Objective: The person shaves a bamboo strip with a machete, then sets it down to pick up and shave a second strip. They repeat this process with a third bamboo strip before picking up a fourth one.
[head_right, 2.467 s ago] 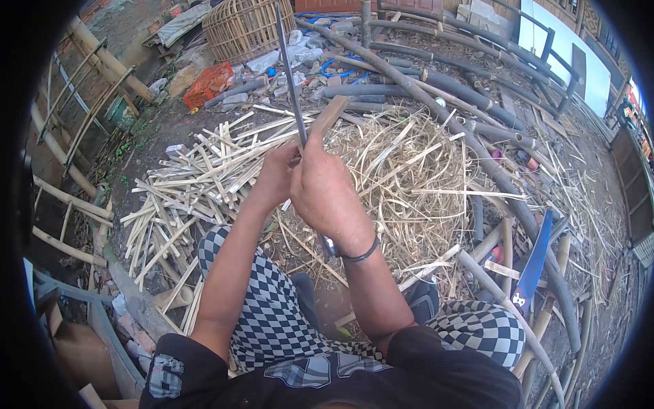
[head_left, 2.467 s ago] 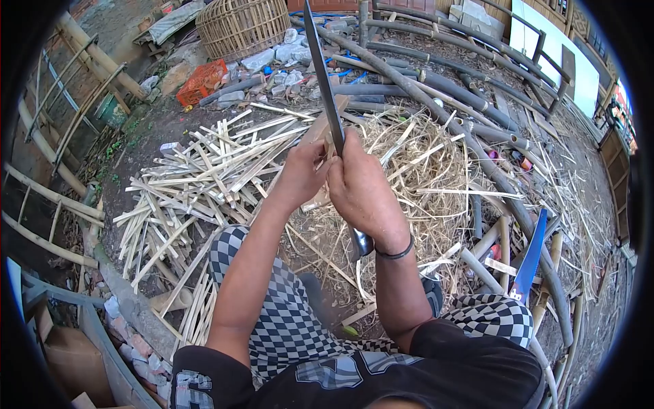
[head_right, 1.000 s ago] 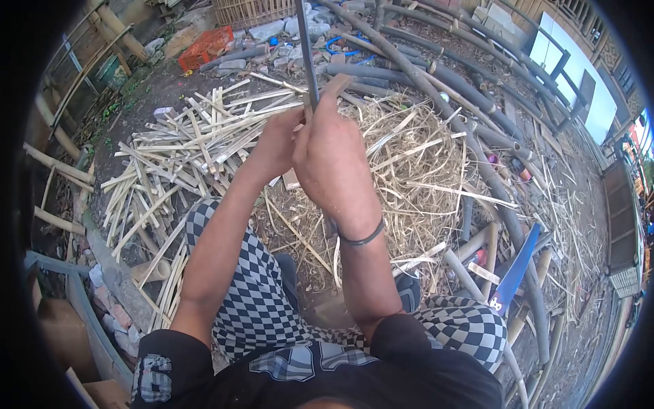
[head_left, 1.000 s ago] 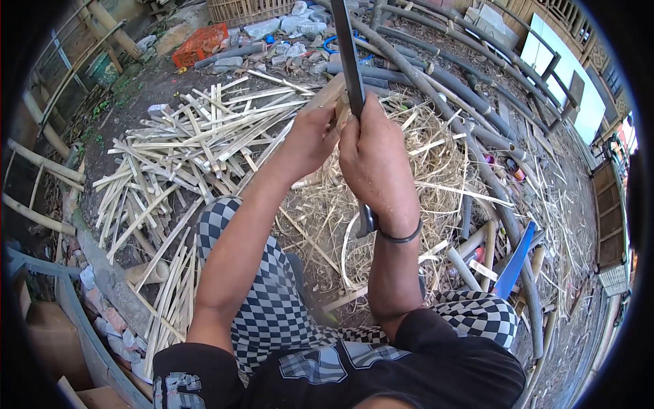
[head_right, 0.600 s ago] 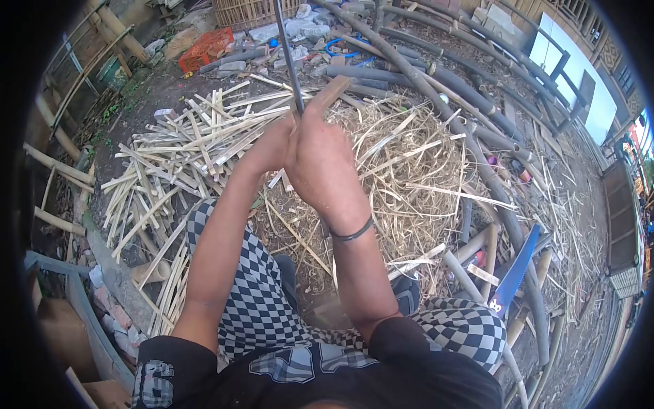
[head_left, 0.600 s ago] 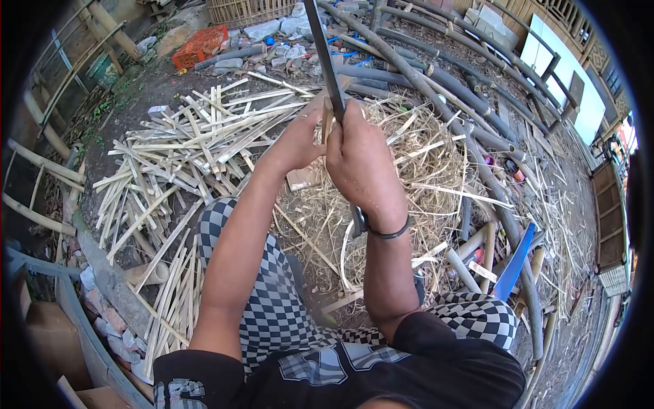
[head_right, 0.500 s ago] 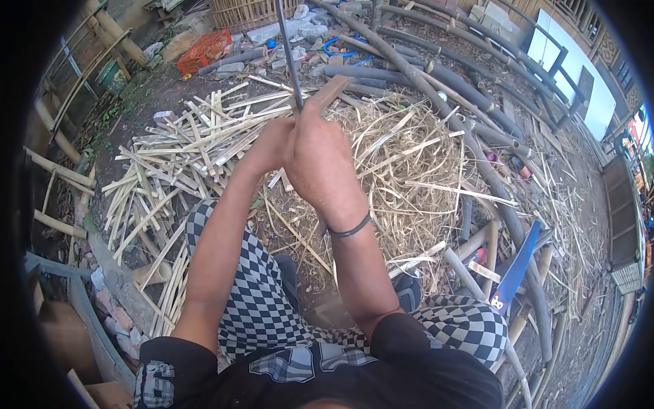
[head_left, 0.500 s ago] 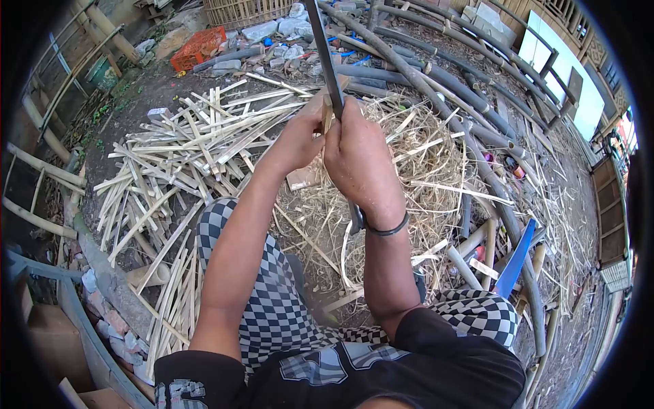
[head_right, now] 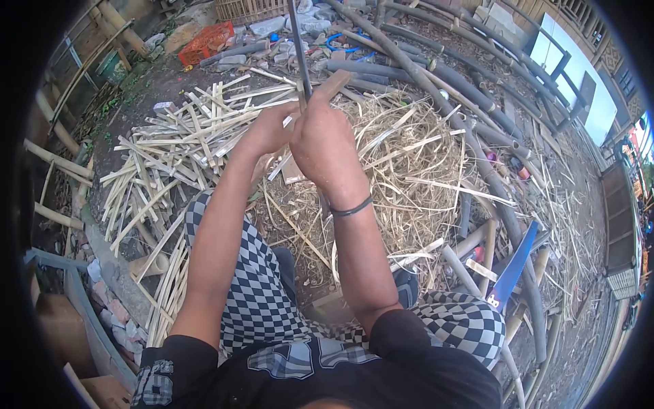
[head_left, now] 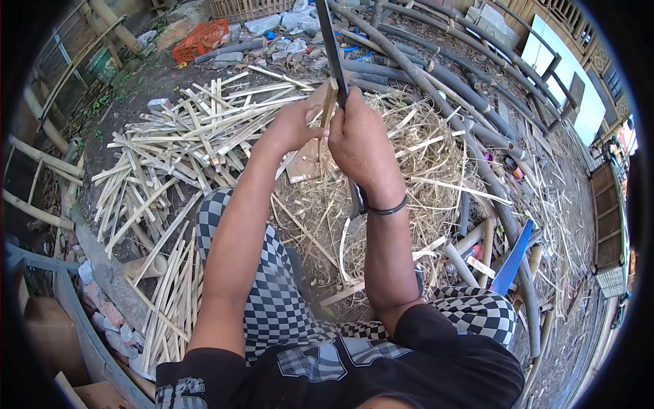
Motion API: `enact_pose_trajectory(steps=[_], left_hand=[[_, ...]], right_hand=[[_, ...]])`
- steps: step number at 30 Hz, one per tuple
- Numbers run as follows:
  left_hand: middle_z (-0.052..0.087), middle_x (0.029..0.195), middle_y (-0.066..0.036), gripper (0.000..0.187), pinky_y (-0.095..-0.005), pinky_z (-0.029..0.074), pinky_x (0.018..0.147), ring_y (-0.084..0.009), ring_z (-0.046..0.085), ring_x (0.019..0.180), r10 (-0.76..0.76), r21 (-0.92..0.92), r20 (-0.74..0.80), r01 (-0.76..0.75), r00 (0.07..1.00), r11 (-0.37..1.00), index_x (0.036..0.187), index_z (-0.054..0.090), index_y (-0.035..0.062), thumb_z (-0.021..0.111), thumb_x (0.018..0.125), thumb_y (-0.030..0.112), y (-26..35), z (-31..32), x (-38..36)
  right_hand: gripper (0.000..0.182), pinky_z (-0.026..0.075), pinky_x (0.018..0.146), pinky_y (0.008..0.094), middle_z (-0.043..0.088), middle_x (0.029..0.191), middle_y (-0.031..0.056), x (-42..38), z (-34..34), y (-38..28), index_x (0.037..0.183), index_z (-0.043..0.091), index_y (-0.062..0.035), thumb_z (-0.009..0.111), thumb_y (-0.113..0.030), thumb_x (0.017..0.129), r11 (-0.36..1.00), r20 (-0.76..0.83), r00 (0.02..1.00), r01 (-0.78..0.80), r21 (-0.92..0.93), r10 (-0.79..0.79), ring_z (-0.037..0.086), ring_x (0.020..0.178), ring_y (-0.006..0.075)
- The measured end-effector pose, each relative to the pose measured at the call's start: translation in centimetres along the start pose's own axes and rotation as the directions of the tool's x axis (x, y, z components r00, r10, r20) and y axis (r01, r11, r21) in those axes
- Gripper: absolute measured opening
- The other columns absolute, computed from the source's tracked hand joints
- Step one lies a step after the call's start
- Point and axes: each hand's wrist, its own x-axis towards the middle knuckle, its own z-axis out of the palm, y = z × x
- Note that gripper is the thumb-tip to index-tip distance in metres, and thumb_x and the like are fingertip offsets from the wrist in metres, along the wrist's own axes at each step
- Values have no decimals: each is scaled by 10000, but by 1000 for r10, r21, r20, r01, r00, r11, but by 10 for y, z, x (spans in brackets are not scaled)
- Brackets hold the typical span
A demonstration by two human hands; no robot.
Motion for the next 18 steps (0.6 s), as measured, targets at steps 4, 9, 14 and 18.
enact_pose_trajectory(steps=[4,9,14,18], left_hand=[[721,1073,-164,334,-386,508,946,-305,672,1094,53,-245,-91,-74,994,967,1110,699,8,769,829,175,29,-12,-4],[736,1037,-151,259,-372,520,894,-251,702,1006,33,-185,-82,-48,996,982,1121,684,-3,675,905,140,29,-33,38],[737,994,-151,327,-344,537,856,-221,708,931,74,-183,-168,-105,983,977,1091,697,-14,721,903,252,4,-24,76],[655,1255,-108,477,-355,494,990,-241,647,1120,200,-527,-90,-217,976,822,1339,544,-27,605,997,301,0,-11,85]], right_hand=[[163,511,683,529,628,784,273,22,4,29,1026,473,50,440,-93,954,995,-81,991,102,-16,-103,638,712,454],[248,530,511,359,606,696,98,103,-9,41,1012,489,39,495,-208,998,754,459,886,-343,561,61,620,554,200],[252,470,416,297,549,638,41,133,-31,37,1089,521,-36,454,-275,1049,816,515,833,-435,382,203,553,470,144],[271,489,406,335,566,682,69,126,-46,53,1192,488,-27,434,-236,1028,925,487,863,-288,249,138,559,460,166]])
